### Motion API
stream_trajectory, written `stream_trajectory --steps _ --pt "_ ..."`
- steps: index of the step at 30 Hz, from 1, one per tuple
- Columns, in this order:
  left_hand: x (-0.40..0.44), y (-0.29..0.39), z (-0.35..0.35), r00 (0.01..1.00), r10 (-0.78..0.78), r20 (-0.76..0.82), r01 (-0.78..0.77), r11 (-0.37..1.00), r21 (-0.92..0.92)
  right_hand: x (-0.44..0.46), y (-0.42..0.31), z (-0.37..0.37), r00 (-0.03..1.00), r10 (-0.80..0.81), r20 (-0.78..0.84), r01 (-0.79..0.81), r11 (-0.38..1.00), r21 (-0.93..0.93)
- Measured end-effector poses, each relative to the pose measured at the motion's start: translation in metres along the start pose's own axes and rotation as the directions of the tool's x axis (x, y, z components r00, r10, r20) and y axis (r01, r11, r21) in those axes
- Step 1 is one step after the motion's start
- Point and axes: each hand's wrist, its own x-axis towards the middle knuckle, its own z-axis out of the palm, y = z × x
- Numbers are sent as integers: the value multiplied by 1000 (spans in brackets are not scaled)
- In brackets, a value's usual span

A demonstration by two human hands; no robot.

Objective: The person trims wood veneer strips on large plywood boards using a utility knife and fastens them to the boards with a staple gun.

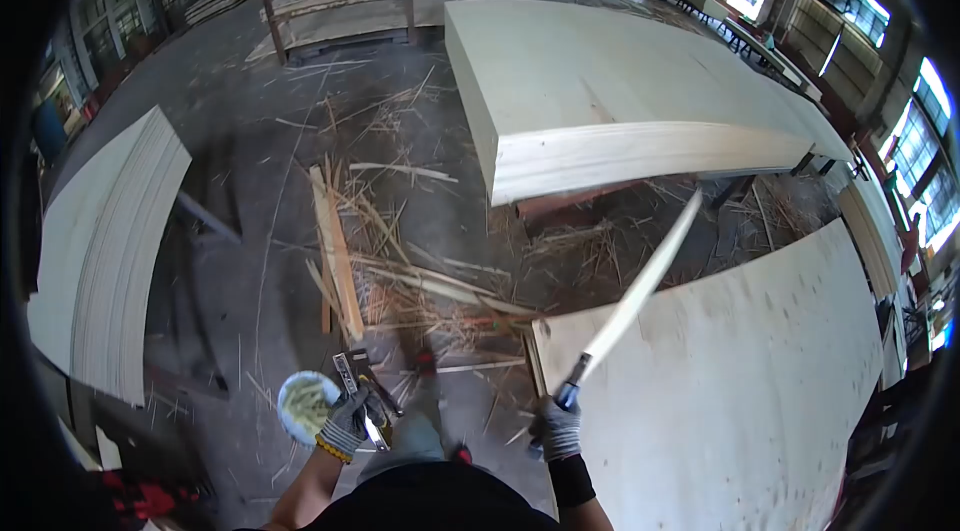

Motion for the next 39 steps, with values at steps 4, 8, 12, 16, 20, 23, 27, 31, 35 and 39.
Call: stream_trajectory --steps 4,8,12,16,20,23,27,31,35,39 --pt "129 52 57 991 5 135 -46 951 305 76 -77 116 967 -100 236 94 995 35" --pt "291 77 125 976 -177 129 74 820 568 150 -153 217 922 -202 330 196 979 51" --pt "419 70 196 859 -397 322 304 903 303 203 -221 266 820 -158 549 74 982 172" --pt "473 74 308 894 -117 432 -76 911 404 243 -296 248 915 42 401 -19 998 -61" --pt "539 56 404 907 169 386 -380 725 575 299 -325 216 967 119 224 -111 993 -45" --pt "628 36 449 807 450 384 -581 485 653 369 -348 193 970 66 233 -54 997 -58" --pt "756 55 486 889 438 133 -405 618 674 461 -400 147 965 39 261 -20 997 -76" --pt "794 97 511 808 584 77 -402 452 796 552 -446 88 975 95 198 -97 995 -2" --pt "804 111 504 826 563 -24 -187 314 931 648 -526 65 982 9 189 -28 995 97" --pt "859 112 487 651 759 10 1 -14 1000 740 -589 75 969 -108 224 10 917 399"
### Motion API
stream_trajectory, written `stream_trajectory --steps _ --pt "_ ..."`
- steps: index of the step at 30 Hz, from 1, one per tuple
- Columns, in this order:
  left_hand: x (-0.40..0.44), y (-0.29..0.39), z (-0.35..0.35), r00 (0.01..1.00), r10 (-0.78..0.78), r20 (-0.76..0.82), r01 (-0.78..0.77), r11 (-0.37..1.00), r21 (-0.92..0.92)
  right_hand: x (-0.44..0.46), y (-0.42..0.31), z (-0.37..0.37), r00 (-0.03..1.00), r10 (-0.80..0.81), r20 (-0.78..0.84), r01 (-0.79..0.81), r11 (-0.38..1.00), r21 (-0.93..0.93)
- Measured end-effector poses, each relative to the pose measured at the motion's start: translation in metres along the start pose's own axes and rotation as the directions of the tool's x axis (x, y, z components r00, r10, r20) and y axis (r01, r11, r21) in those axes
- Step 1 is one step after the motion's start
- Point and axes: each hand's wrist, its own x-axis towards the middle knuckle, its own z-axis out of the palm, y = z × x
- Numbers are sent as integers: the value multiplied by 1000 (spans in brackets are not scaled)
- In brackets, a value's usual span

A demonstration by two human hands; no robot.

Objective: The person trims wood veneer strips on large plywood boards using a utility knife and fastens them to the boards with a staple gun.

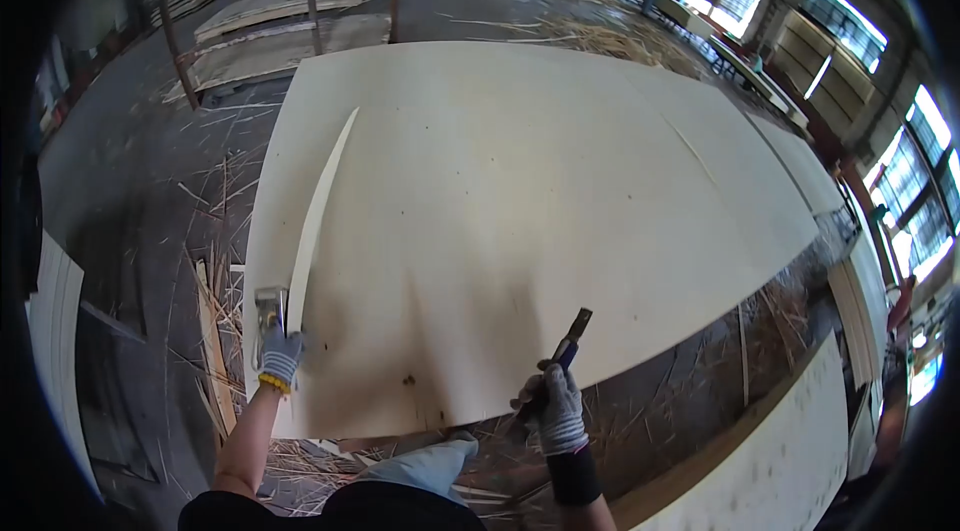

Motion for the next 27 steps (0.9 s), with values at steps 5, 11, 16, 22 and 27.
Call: stream_trajectory --steps 5,11,16,22,27 --pt "104 19 38 955 102 -278 45 878 476 115 -35 23 963 268 8 -204 754 -625" --pt "232 21 97 796 -112 -595 281 939 198 318 -57 142 956 151 252 155 469 -870" --pt "225 89 73 883 -244 -401 425 778 463 570 -23 249 922 -90 377 383 53 -922" --pt "226 89 74 889 -241 -390 427 743 515 627 -30 344 982 66 175 162 168 -972" --pt "228 80 78 896 -196 -398 399 750 528 625 -24 353 954 -37 298 269 -340 -901"
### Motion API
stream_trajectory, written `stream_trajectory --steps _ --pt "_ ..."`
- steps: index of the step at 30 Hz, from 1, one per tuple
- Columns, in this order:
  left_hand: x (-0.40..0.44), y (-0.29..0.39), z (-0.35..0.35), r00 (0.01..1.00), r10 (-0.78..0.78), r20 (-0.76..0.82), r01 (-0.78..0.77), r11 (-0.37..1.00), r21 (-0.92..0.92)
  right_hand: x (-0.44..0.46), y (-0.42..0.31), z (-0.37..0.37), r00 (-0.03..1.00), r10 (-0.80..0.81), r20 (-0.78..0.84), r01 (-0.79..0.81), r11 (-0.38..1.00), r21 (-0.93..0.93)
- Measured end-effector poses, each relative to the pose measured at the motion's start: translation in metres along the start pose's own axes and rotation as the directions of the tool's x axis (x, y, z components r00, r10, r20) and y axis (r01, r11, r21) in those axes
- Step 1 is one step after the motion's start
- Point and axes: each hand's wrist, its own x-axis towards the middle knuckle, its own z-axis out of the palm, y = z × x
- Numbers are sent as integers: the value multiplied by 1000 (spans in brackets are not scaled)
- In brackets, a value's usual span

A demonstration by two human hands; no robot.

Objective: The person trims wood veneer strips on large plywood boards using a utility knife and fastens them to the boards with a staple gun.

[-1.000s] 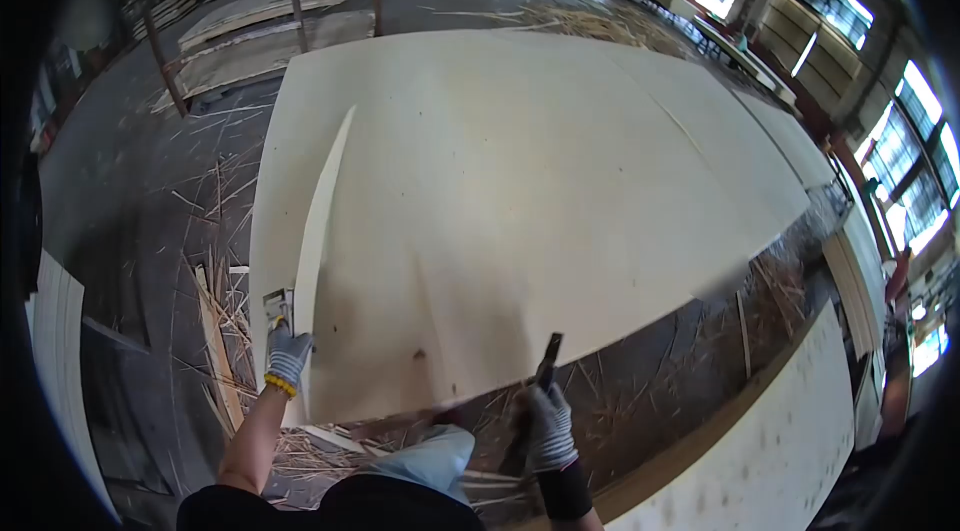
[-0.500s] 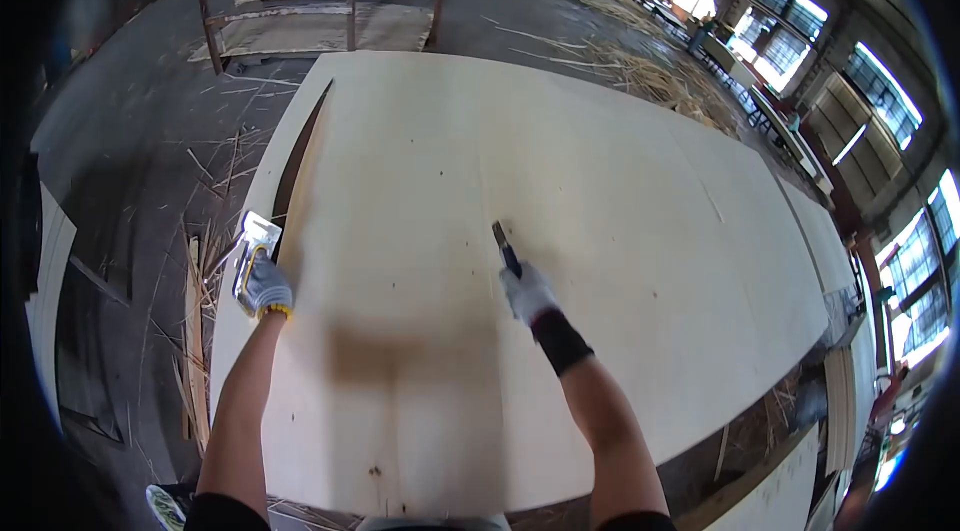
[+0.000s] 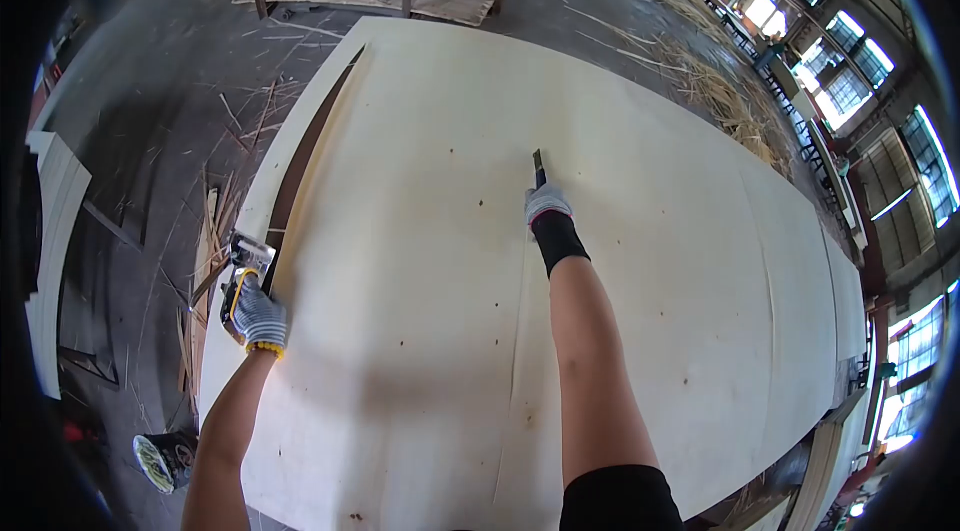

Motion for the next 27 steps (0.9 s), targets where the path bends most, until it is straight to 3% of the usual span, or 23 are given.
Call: stream_trajectory --steps 1,3,4,10,14,17,19,21,23,24,25,26,27 --pt "-2 -2 3 1000 1 -20 -1 1000 -14 -13 2 3 1000 -9 -13 8 997 -73" --pt "0 -4 8 998 1 -67 -4 999 -42 -34 5 7 1000 -10 -22 10 1000 -27" --pt "1 2 1 997 -78 16 78 996 -33 -45 11 11 1000 -10 -17 10 1000 -27" --pt "0 -3 -10 989 37 -145 -55 992 -117 -149 34 11 999 45 -12 -45 997 -67" --pt "-5 -9 -16 999 -30 -25 25 986 -167 -239 56 20 998 25 -52 -30 994 -101" --pt "-4 -17 -4 995 3 -103 -23 979 -200 -309 79 27 998 47 -47 -51 995 -81" --pt "-14 -12 -36 1000 -5 -30 0 989 -145 -357 99 35 997 66 -30 -65 998 15" --pt "-12 -15 -30 1000 -5 -18 2 987 -160 -413 119 36 990 107 92 -118 985 129" --pt "-13 -16 -20 999 -13 -32 8 990 -139 -479 124 24 941 223 253 -268 950 158" --pt "-9 -17 -14 999 -23 -42 18 992 -127 -499 176 56 985 88 149 -111 981 156" --pt "-6 -19 -7 997 -21 -74 11 992 -127 -537 148 16 915 225 334 -294 940 173" --pt "-4 -19 2 994 -17 -106 4 992 -127 -553 146 1 866 255 430 -338 932 127" --pt "-3 -19 9 990 -18 -137 1 992 -124 -554 167 13 948 -63 312 118 980 -160"
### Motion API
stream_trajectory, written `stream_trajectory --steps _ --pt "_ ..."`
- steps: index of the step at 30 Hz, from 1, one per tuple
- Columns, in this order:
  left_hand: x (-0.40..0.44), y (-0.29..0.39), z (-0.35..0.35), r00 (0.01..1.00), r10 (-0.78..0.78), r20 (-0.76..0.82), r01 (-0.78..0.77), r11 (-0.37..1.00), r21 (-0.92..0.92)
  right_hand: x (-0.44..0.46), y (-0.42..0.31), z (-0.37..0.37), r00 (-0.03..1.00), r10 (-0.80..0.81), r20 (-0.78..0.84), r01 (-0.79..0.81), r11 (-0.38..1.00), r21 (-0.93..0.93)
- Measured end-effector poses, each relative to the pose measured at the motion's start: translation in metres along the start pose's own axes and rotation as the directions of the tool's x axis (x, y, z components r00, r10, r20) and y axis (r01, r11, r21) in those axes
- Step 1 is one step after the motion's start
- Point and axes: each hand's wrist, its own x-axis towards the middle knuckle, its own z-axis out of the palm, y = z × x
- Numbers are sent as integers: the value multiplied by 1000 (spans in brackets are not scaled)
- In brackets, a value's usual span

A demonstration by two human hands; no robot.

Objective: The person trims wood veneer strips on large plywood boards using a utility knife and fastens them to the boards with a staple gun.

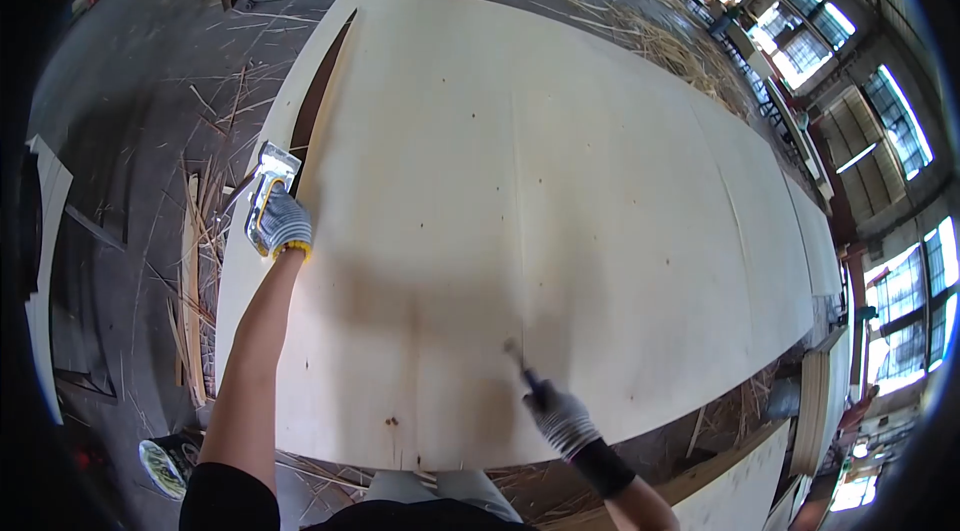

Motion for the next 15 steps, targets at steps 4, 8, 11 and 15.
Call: stream_trajectory --steps 4,8,11,15 --pt "3 5 -15 976 -21 219 33 998 -48 82 -95 -58 634 -773 -8 725 598 -343" --pt "0 4 -16 977 -2 211 4 1000 -11 227 -124 -57 440 -836 -327 810 527 -257" --pt "1 14 -24 987 -17 158 11 999 41 245 -132 -79 731 -682 1 653 699 -290" --pt "-2 19 -38 988 11 155 -23 997 72 236 -104 -132 716 -551 429 687 666 -292"
